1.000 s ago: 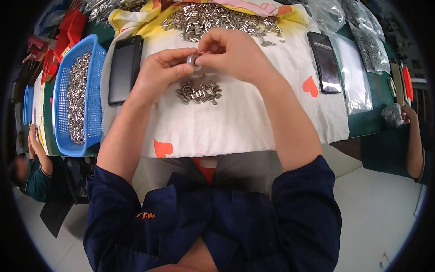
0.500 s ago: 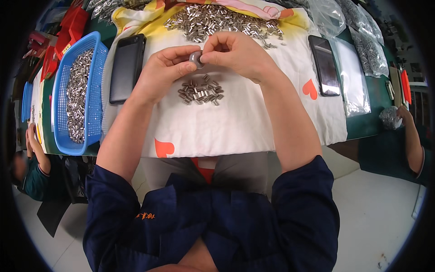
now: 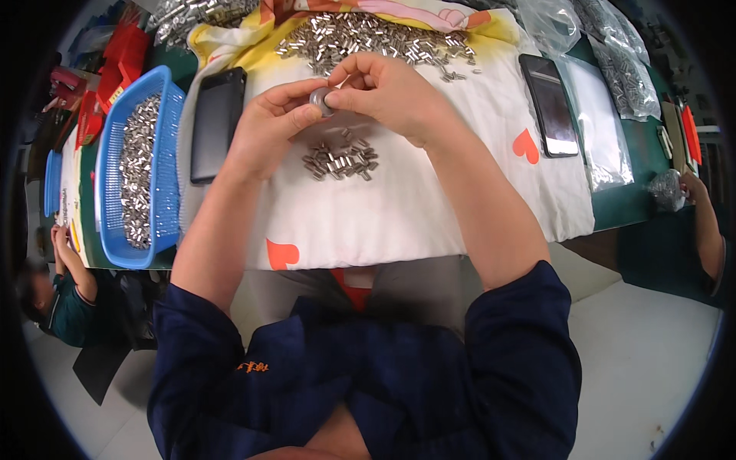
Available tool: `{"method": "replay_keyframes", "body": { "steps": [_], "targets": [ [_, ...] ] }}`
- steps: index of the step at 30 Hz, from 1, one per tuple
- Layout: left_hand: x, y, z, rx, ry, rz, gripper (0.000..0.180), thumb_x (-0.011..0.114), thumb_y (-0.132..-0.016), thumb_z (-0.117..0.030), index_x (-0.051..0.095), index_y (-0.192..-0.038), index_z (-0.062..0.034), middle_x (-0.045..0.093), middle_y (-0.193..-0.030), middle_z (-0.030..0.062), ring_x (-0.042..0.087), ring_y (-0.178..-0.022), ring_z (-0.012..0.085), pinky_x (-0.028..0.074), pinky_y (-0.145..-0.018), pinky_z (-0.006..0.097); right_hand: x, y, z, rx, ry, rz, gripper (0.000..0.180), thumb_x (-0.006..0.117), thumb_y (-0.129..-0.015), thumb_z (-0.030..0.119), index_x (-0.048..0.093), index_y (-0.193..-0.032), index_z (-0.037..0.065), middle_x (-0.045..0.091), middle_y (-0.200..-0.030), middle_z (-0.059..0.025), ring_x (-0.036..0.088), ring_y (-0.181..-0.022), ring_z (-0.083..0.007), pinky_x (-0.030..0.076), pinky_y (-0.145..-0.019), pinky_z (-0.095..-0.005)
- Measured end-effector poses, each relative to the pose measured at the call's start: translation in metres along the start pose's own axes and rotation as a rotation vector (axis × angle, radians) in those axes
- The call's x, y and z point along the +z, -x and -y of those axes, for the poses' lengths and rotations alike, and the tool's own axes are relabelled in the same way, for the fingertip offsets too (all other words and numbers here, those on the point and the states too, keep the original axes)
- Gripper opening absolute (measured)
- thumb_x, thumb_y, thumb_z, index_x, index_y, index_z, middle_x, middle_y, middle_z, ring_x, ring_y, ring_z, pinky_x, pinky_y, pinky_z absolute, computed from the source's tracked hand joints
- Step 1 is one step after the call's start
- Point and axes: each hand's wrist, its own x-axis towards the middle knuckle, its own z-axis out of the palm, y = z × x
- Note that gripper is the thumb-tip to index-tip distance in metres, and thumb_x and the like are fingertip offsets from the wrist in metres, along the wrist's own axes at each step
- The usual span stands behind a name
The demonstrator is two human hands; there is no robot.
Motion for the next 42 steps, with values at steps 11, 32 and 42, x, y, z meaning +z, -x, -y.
{"method": "replay_keyframes", "body": {
  "steps": [11,32,42],
  "targets": [
    [-0.005,0.000,0.004,0.009,0.504,0.032,0.028,0.054,-0.084,-0.011,0.050,-0.110,-0.0032,0.057,-0.098,0.0090,0.057,-0.089,0.0189,0.045,-0.087,0.035,0.020,0.012,0.002,-0.654,0.582,-0.295,0.017,0.062,-0.070,0.007,0.063,-0.087,0.006,0.060,-0.080,-0.0060,0.055,-0.072,-0.0195,0.044,-0.065,-0.0281],
    [-0.001,0.003,-0.004,0.028,0.314,-0.091,0.027,0.056,-0.083,-0.010,0.053,-0.108,-0.0018,0.059,-0.094,0.0070,0.057,-0.083,0.0137,0.049,-0.079,0.028,0.035,0.015,-0.002,-0.705,0.682,-0.418,0.016,0.061,-0.070,0.005,0.061,-0.087,0.002,0.060,-0.082,-0.0093,0.056,-0.076,-0.0231,0.046,-0.065,-0.0306],
    [-0.004,-0.001,0.001,0.112,0.061,-0.137,0.023,0.053,-0.083,-0.005,0.054,-0.105,0.0012,0.060,-0.091,0.0071,0.058,-0.081,0.0125,0.048,-0.075,0.025,0.038,0.015,-0.003,-0.544,0.556,-0.364,0.018,0.059,-0.073,0.005,0.060,-0.090,0.001,0.060,-0.082,-0.0101,0.058,-0.075,-0.0207,0.046,-0.066,-0.0280]
  ]
}}
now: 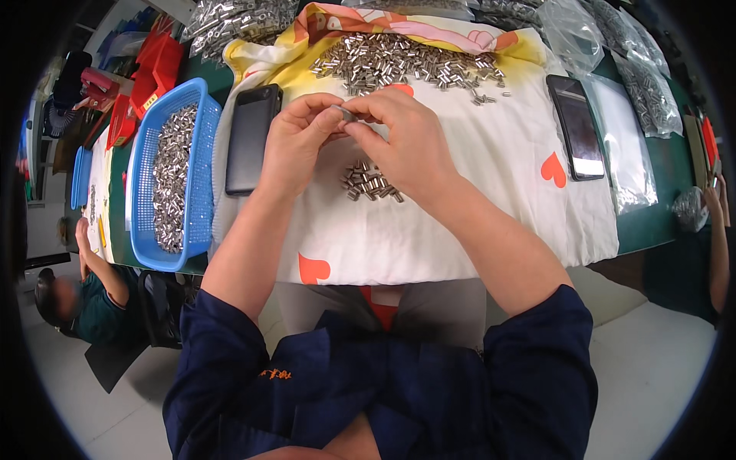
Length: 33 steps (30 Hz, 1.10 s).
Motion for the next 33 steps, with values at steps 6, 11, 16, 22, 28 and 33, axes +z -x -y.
{"method": "replay_keyframes", "body": {
  "steps": [6,11,16,22,28,33],
  "targets": [
    [0.005,-0.001,0.001,0.040,0.022,0.012,0.022,0.056,-0.081,-0.002,0.055,-0.102,0.0024,0.060,-0.093,0.0078,0.057,-0.084,0.0117,0.048,-0.075,0.022,-0.002,-0.002,-0.011,0.225,-0.219,0.009,0.017,0.059,-0.075,0.008,0.060,-0.091,0.001,0.059,-0.080,-0.0073,0.056,-0.073,-0.0141,0.045,-0.064,-0.0250],
    [0.006,0.002,-0.004,0.043,-0.122,0.011,0.022,0.054,-0.081,0.000,0.054,-0.103,0.0028,0.060,-0.092,0.0077,0.057,-0.084,0.0112,0.048,-0.076,0.022,-0.005,-0.006,-0.010,0.289,-0.195,0.101,0.020,0.057,-0.079,0.011,0.060,-0.097,0.002,0.060,-0.087,-0.0060,0.055,-0.073,-0.0111,0.044,-0.066,-0.0229],
    [0.012,-0.002,-0.004,0.075,-0.036,0.010,0.021,0.054,-0.080,0.000,0.053,-0.101,0.0020,0.060,-0.090,0.0074,0.058,-0.077,0.0133,0.048,-0.074,0.026,-0.006,-0.009,-0.022,0.504,-0.745,0.151,0.029,0.048,-0.087,0.020,0.055,-0.108,0.003,0.058,-0.093,-0.0042,0.053,-0.080,-0.0097,0.042,-0.073,-0.0231],
    [0.032,-0.023,-0.024,0.011,-0.125,0.038,0.020,0.056,-0.078,0.000,0.054,-0.097,0.0025,0.061,-0.081,0.0059,0.059,-0.071,0.0108,0.048,-0.069,0.022,-0.014,-0.015,-0.016,0.576,-0.892,0.052,0.033,0.040,-0.090,0.023,0.051,-0.113,0.002,0.055,-0.096,-0.0037,0.049,-0.083,-0.0095,0.040,-0.079,-0.0254],
    [0.054,-0.051,-0.039,-0.063,-0.291,0.075,0.021,0.058,-0.079,-0.009,0.056,-0.097,0.0013,0.062,-0.083,0.0068,0.060,-0.069,0.0118,0.048,-0.067,0.023,-0.039,-0.029,-0.032,0.578,-1.109,0.053,0.027,0.040,-0.089,0.021,0.056,-0.102,0.004,0.058,-0.089,-0.0036,0.053,-0.078,-0.0120,0.042,-0.075,-0.0259],
    [0.079,-0.060,-0.043,-0.110,-0.645,0.191,0.022,0.059,-0.077,-0.014,0.058,-0.096,-0.0030,0.062,-0.076,0.0036,0.059,-0.066,0.0094,0.046,-0.060,0.022,-0.064,-0.011,-0.033,0.604,-1.136,-0.030,0.024,0.039,-0.089,0.014,0.053,-0.103,0.000,0.058,-0.091,-0.0067,0.056,-0.081,-0.0154,0.047,-0.074,-0.0282]
  ]
}}
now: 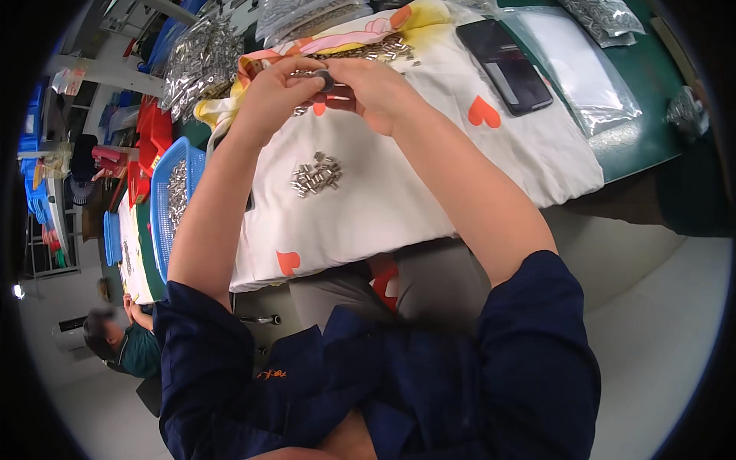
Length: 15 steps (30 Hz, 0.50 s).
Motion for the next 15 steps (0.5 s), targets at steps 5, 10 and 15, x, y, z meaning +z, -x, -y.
{"method": "replay_keyframes", "body": {
  "steps": [5,10,15],
  "targets": [
    [0.029,-0.009,-0.016,0.183,-0.610,0.008,0.026,0.061,-0.069,-0.017,0.060,-0.094,-0.0087,0.061,-0.064,0.0048,0.059,-0.061,0.0143,0.044,-0.056,0.025,-0.012,0.020,-0.009,-0.062,-0.076,-0.230,0.024,0.040,-0.087,0.007,0.049,-0.105,-0.005,0.056,-0.094,-0.0096,0.056,-0.081,-0.0162,0.050,-0.075,-0.0266],
    [0.050,-0.001,-0.021,0.543,-0.861,-0.093,0.024,0.060,-0.073,-0.012,0.057,-0.096,-0.0069,0.062,-0.084,0.0068,0.060,-0.078,0.0217,0.046,-0.067,0.029,-0.017,0.031,-0.004,-0.113,-0.223,-0.357,0.024,0.039,-0.087,0.004,0.048,-0.108,-0.004,0.055,-0.091,-0.0090,0.055,-0.079,-0.0155,0.050,-0.073,-0.0254],
    [0.051,0.000,-0.022,0.623,-0.793,0.019,0.023,0.061,-0.072,-0.007,0.057,-0.094,-0.0075,0.061,-0.085,0.0054,0.059,-0.078,0.0228,0.046,-0.067,0.029,-0.020,0.036,-0.004,-0.083,-0.252,-0.353,0.024,0.041,-0.087,0.006,0.048,-0.109,-0.001,0.056,-0.090,-0.0073,0.055,-0.077,-0.0142,0.049,-0.071,-0.0270]
  ]
}}
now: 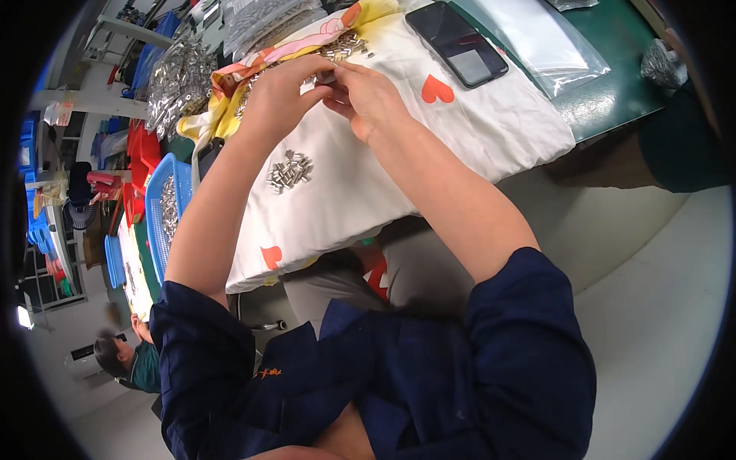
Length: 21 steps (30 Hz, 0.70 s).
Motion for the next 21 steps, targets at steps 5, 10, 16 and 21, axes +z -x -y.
{"method": "replay_keyframes", "body": {
  "steps": [5,10,16,21],
  "targets": [
    [0.001,0.003,0.001,-0.040,0.011,-0.036,0.023,0.064,-0.069,-0.013,0.059,-0.091,-0.0085,0.061,-0.080,0.0064,0.059,-0.073,0.0222,0.046,-0.063,0.030,0.002,0.007,0.001,0.031,-0.023,-0.052,0.020,0.044,-0.087,0.011,0.051,-0.104,0.000,0.055,-0.088,-0.0063,0.054,-0.077,-0.0138,0.049,-0.070,-0.0276],
    [0.001,0.002,0.004,-0.064,0.124,-0.110,0.025,0.067,-0.069,-0.016,0.060,-0.091,-0.0052,0.063,-0.082,0.0079,0.061,-0.071,0.0193,0.047,-0.063,0.027,0.004,0.012,0.010,0.073,-0.139,0.027,0.017,0.045,-0.087,0.011,0.051,-0.098,0.000,0.055,-0.088,-0.0068,0.054,-0.078,-0.0144,0.049,-0.070,-0.0275],
    [0.003,0.002,0.008,-0.419,0.750,-0.159,0.026,0.067,-0.073,-0.012,0.059,-0.091,0.0041,0.063,-0.086,0.0091,0.059,-0.078,0.0114,0.048,-0.069,0.022,0.007,0.009,0.015,0.045,-0.083,0.047,0.014,0.049,-0.085,0.008,0.051,-0.096,0.001,0.056,-0.086,-0.0059,0.055,-0.078,-0.0142,0.048,-0.071,-0.0262],
    [0.014,0.011,0.000,-0.439,0.895,-0.211,0.022,0.067,-0.074,-0.010,0.058,-0.090,0.0022,0.062,-0.086,0.0069,0.058,-0.078,0.0106,0.046,-0.070,0.021,-0.003,0.006,0.007,0.042,-0.051,0.026,0.016,0.050,-0.083,0.009,0.052,-0.097,0.003,0.055,-0.082,-0.0019,0.053,-0.072,-0.0112,0.047,-0.065,-0.0251]
  ]
}}
